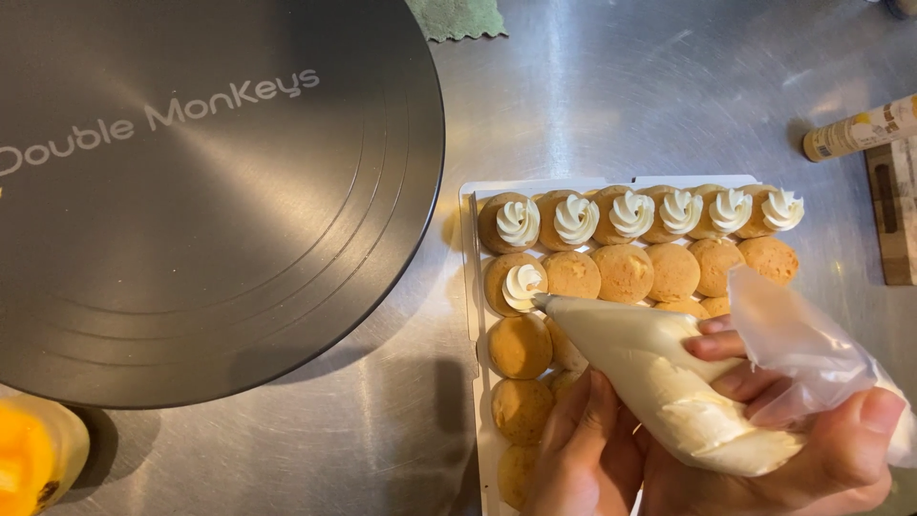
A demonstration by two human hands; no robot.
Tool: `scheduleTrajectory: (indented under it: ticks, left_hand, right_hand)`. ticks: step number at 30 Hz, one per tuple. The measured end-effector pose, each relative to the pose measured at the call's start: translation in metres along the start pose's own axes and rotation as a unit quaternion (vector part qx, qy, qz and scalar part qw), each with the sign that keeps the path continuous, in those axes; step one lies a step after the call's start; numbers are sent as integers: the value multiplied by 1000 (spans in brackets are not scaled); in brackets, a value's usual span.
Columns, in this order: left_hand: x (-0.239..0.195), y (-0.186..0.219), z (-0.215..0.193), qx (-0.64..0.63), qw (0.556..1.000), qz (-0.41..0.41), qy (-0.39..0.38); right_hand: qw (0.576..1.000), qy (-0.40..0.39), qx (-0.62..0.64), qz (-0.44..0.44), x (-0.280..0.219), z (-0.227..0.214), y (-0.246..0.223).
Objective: Using a piping bag to apply cream or frosting to a large tray of small round pastries in a grid pattern.
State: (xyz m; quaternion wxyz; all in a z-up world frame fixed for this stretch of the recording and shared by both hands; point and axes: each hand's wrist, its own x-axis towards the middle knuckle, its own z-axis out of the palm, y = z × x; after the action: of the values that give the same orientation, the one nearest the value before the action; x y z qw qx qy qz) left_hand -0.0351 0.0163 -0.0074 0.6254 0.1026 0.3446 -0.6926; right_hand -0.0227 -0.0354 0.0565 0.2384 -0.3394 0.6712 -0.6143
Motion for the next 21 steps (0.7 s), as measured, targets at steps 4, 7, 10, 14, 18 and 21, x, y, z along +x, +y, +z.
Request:
scheduleTrajectory:
  ticks: [4, 7, 10, 14, 18, 21]
  left_hand:
    - [4, 1, 3, 40, 997, -12, -61]
    - [8, 1, 5, 65, 993, -6, -102]
    - [14, 1, 6, 85, 990, 8, -115]
    - [19, 2, 10, 94, 990, 27, -102]
    - [21, -1, 7, 193, 976, 33, -96]
    - [17, -14, 15, 136, 982, 56, -118]
  right_hand:
    - [999, 6, 37, 20, 9, -3, 2]
    - [999, -4, 44, 12, 11, 0, 5]
    - [993, 6, 104, -55, 23, 7, 24]
    - [954, 18, 295, -49, 42, 10, 35]
    - [927, -202, 292, -119, 84, -61, 95]
    - [900, -287, 304, -125, 101, -92, 109]
